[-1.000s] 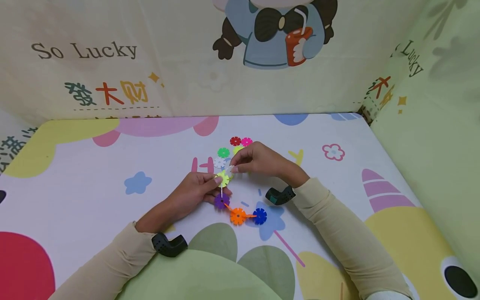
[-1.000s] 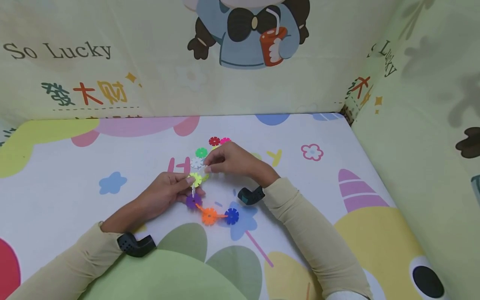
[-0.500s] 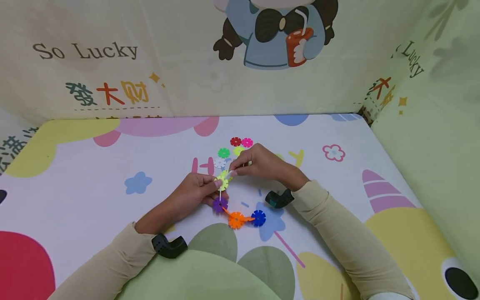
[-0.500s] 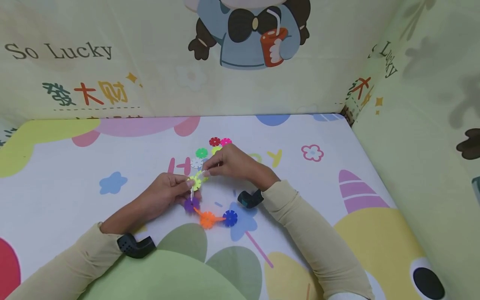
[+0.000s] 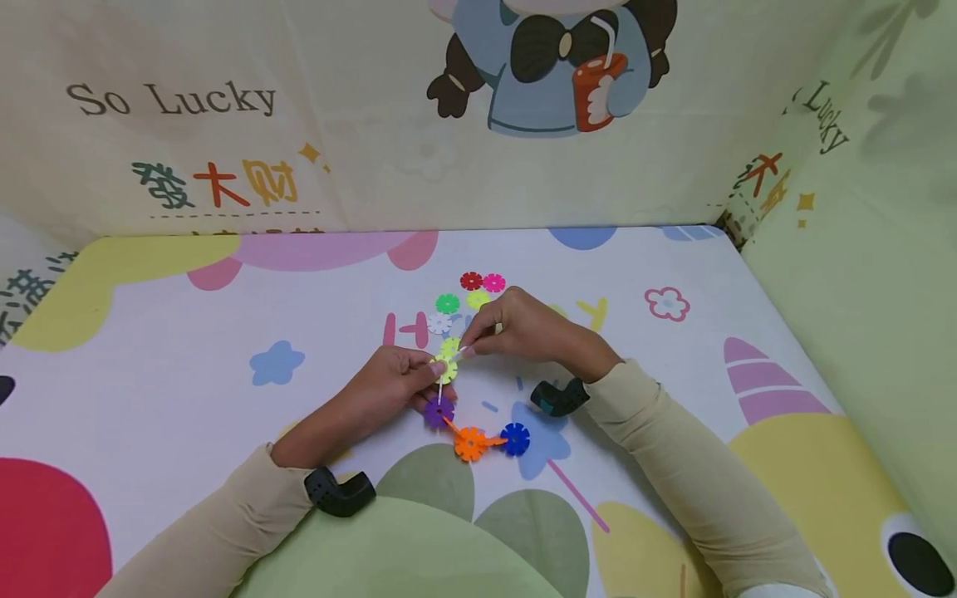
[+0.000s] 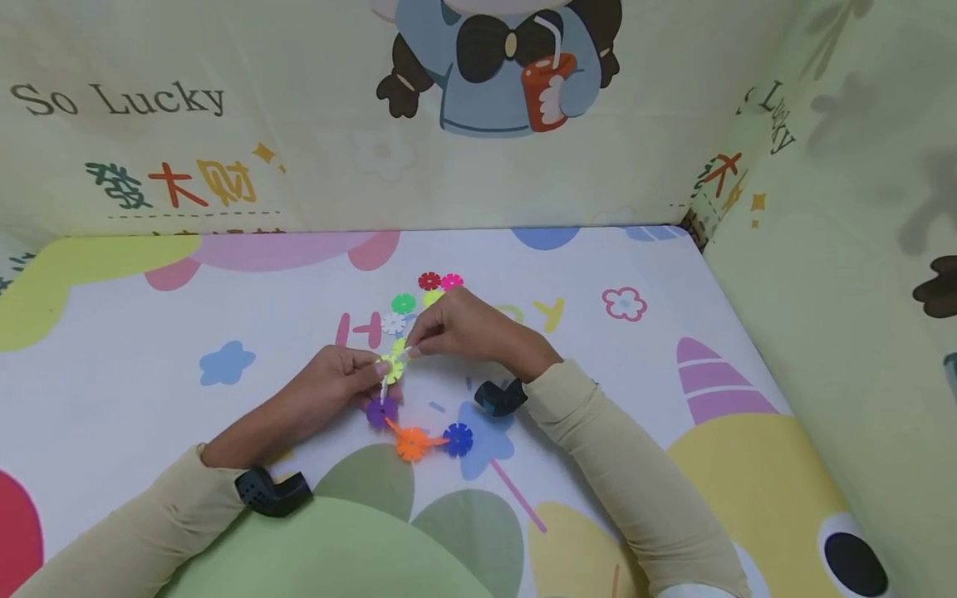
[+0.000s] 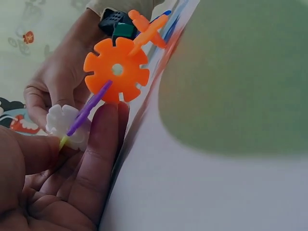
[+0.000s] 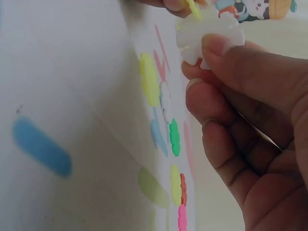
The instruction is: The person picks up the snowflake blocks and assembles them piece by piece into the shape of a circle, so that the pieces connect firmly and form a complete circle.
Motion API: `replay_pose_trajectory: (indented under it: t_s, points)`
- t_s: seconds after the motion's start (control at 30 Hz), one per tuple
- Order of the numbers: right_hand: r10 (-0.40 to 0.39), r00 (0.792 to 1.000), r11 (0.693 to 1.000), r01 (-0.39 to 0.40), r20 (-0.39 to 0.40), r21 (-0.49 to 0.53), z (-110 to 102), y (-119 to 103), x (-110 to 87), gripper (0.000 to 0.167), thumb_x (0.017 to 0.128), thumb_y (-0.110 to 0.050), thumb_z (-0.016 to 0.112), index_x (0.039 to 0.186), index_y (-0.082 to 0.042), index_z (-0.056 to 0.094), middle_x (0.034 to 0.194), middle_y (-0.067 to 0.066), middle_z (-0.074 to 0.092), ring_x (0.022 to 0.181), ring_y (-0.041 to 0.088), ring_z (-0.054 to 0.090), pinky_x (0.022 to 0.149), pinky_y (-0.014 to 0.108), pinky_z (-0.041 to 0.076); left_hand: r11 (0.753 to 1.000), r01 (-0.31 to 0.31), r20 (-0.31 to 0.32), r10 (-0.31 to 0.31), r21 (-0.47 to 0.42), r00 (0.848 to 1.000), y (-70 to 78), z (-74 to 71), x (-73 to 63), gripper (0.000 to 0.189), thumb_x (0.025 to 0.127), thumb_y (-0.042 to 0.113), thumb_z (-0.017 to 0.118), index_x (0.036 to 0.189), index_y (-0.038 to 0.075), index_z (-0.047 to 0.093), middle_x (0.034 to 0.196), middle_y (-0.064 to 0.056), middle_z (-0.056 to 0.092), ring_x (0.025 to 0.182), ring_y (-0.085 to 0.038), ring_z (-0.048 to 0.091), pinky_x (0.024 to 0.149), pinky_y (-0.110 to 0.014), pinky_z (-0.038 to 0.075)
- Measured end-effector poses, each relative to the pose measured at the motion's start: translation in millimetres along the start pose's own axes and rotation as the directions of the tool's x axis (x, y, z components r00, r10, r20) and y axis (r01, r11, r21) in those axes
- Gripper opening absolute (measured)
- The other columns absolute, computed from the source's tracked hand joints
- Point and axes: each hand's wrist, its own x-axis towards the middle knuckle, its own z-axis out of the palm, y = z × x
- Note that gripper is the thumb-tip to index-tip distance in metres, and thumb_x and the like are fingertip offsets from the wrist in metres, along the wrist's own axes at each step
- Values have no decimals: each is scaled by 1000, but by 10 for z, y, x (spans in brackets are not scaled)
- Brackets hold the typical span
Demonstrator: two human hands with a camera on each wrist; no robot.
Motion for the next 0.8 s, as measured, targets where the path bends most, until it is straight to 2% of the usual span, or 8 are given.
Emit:
replay_pose_trajectory:
  t_s: [0.23, 0.47, 0.63, 0.8]
  points:
    - [-15, 1000, 1000, 15, 9, -10, 10, -9, 4, 10, 83, -6, 77, 94, -5, 78, 85, -3, 73, 79, 6, 67, 72, 25, 56, 1000, 16, 12, -16, 14, 1000, 14, -23, -1, 29, 102, 17, 53, 105, -9, 65, 86, -15, 72, 75, -26, 72, 70, -31, 58]
    - [-28, 998, 996, 33, 64, -78, -16, -103, 3, 12, 83, -7, 77, 95, -6, 78, 87, -4, 74, 84, 6, 67, 72, 22, 54, 998, -15, 61, 11, 69, 998, 11, -68, -4, 27, 102, 17, 53, 99, -7, 66, 85, -13, 73, 74, -22, 70, 68, -29, 57]
    - [-26, 997, 993, 34, 72, -113, -23, -144, 2, 12, 83, -6, 78, 95, -4, 78, 87, -2, 74, 84, 7, 68, 71, 20, 54, 998, -13, 29, 11, 65, 1000, 10, -30, 0, 26, 101, 15, 53, 97, -6, 67, 84, -13, 73, 73, -23, 71, 69, -29, 57]
    - [-13, 999, 997, 16, 42, -71, -7, -120, -3, 11, 83, -7, 78, 93, -4, 78, 85, -2, 74, 81, 7, 68, 71, 21, 55, 998, -21, 6, 21, 60, 1000, 10, -14, -1, 28, 102, 16, 52, 102, -8, 66, 83, -13, 73, 72, -21, 70, 66, -28, 57]
